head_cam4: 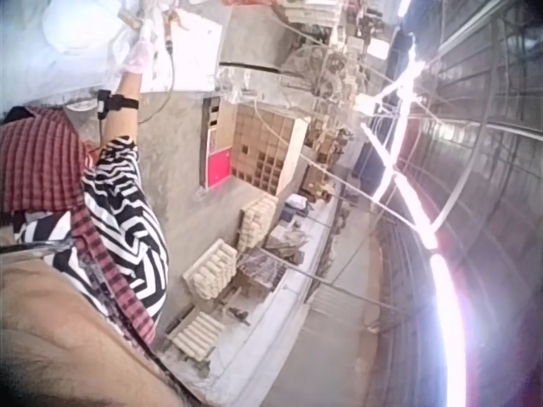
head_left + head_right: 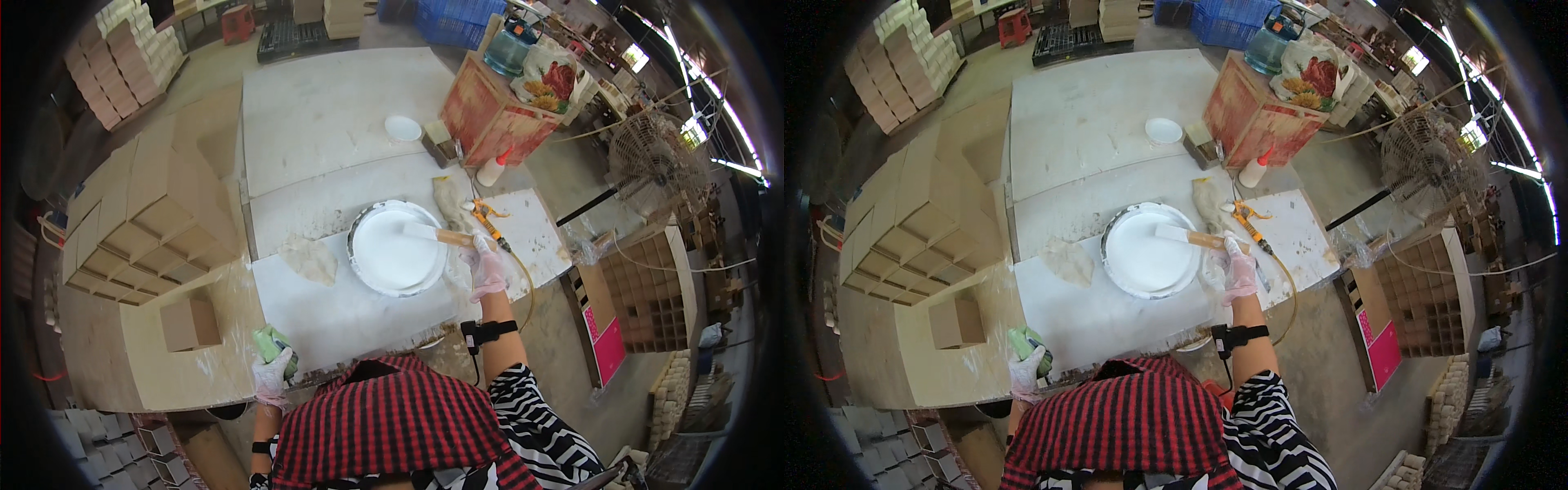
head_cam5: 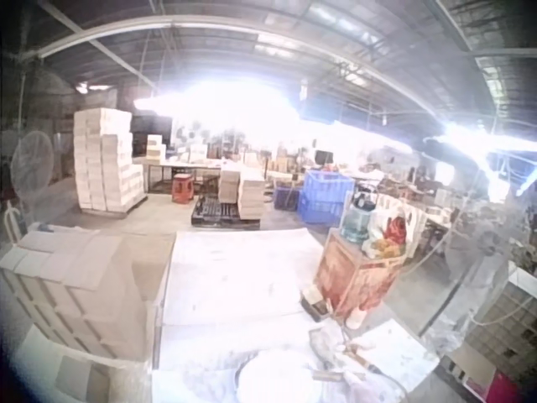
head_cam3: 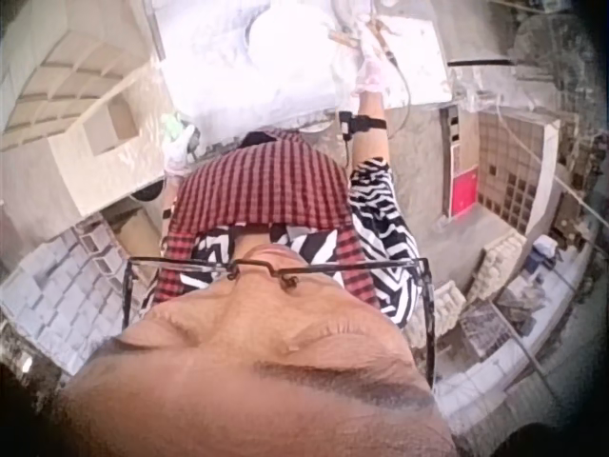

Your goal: The person applies a white substance from a bucket to the inner surfaces and edges of several wooden boxes using a small roller and then places the boxes on a nearby table.

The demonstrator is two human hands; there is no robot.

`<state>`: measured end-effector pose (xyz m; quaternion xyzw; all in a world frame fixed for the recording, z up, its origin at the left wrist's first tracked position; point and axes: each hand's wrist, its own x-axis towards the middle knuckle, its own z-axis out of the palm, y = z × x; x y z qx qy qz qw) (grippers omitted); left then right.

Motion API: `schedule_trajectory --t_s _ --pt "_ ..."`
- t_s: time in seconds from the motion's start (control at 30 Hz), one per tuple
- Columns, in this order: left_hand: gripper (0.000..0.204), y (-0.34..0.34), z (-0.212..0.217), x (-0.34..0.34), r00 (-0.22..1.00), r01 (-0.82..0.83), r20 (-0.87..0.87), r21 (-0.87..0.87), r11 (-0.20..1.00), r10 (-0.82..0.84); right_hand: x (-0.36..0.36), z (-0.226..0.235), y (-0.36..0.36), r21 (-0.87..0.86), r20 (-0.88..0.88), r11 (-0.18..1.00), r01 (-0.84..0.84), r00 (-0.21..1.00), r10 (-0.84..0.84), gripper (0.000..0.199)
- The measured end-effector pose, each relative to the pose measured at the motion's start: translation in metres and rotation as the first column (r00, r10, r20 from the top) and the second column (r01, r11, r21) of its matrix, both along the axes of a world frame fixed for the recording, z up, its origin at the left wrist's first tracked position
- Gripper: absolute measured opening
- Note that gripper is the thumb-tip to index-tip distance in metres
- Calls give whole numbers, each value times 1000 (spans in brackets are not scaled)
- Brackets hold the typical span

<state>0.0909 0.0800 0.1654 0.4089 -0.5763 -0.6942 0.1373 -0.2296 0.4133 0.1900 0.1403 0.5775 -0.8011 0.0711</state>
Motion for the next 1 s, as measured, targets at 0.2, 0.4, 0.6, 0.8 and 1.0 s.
schedule_trajectory --t_s 0.2,0.4,0.6,0.8,1.0 --pt "24 4 0 5 999 -17 -49 22 1000 18 -41 -36 -7 -126 174 991 45 984 -22 23" --pt "26 5 -7 10 999 -44 -2 -17 999 44 -65 -60 -14 -45 249 999 1 969 10 24" --pt "23 14 -12 11 995 -97 -1 19 995 97 -72 -69 -23 -76 239 997 -19 970 37 23" --pt "26 17 -19 12 993 -96 65 32 995 93 -70 -65 -32 -107 290 993 -41 954 71 33" --pt "25 21 -14 3 995 -65 80 -3 998 65 -74 -89 -20 -260 244 939 -224 926 288 65"
